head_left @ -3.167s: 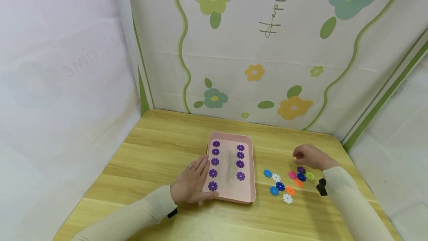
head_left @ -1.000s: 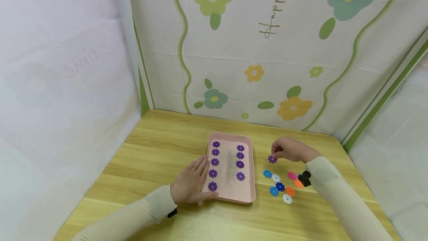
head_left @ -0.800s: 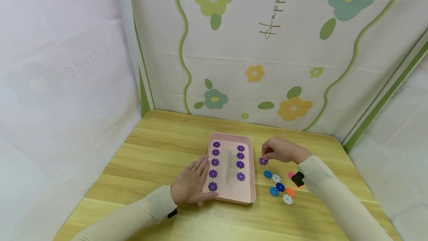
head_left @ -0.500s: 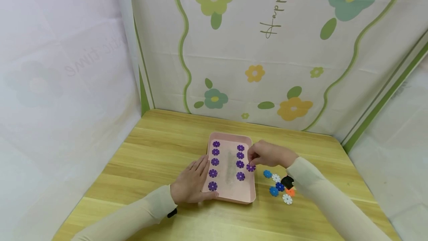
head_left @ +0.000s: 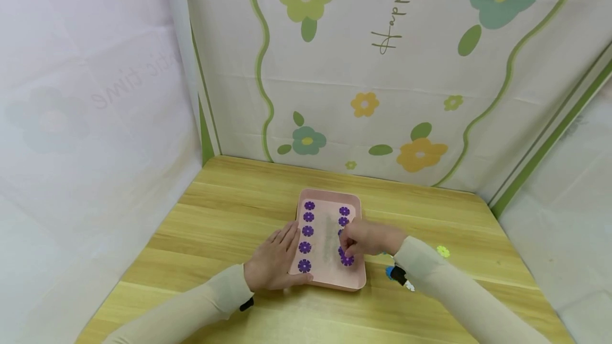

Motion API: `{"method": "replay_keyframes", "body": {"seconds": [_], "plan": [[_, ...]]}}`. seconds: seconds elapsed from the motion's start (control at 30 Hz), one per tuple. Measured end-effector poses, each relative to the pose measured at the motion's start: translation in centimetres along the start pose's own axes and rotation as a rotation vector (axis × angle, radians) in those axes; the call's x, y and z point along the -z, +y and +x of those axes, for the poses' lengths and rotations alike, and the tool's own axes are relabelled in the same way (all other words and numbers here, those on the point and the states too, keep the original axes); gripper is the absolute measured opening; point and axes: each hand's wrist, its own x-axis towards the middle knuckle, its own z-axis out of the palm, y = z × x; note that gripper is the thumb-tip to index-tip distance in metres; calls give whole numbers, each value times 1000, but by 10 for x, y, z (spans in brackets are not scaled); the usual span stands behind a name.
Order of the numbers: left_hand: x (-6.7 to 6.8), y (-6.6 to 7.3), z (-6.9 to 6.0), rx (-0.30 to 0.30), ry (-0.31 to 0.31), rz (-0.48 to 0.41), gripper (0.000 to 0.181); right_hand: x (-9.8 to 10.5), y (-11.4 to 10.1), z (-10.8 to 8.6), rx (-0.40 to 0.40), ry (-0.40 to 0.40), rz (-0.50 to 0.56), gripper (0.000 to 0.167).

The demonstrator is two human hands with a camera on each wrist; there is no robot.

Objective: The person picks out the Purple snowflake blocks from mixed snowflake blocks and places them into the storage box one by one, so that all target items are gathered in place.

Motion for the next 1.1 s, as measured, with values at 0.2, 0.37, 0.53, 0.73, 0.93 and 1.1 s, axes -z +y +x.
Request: {"method": "replay_keyframes", "body": {"seconds": [0.2,0.37,0.53,0.73,0.93,1.1], "plan": [[0,1,0,1,8,-7,114,-18,1,4,12,-14,-9,8],[5,2,0,2,6,-29,113,-29,5,8,23,-15,4,9],[7,3,-1,-3,1,-46,111,-34,7,9,23,-6,19,9],[8,2,-2,5,-34,-81,111,-33,8,9,5,-5,40,7],[13,1,-2,10,-62,-140,112,-22,13,1,26,86,29,6],[24,0,-2,12,-97,-200,109,-12,24,-16,61,237,-21,21]]}}
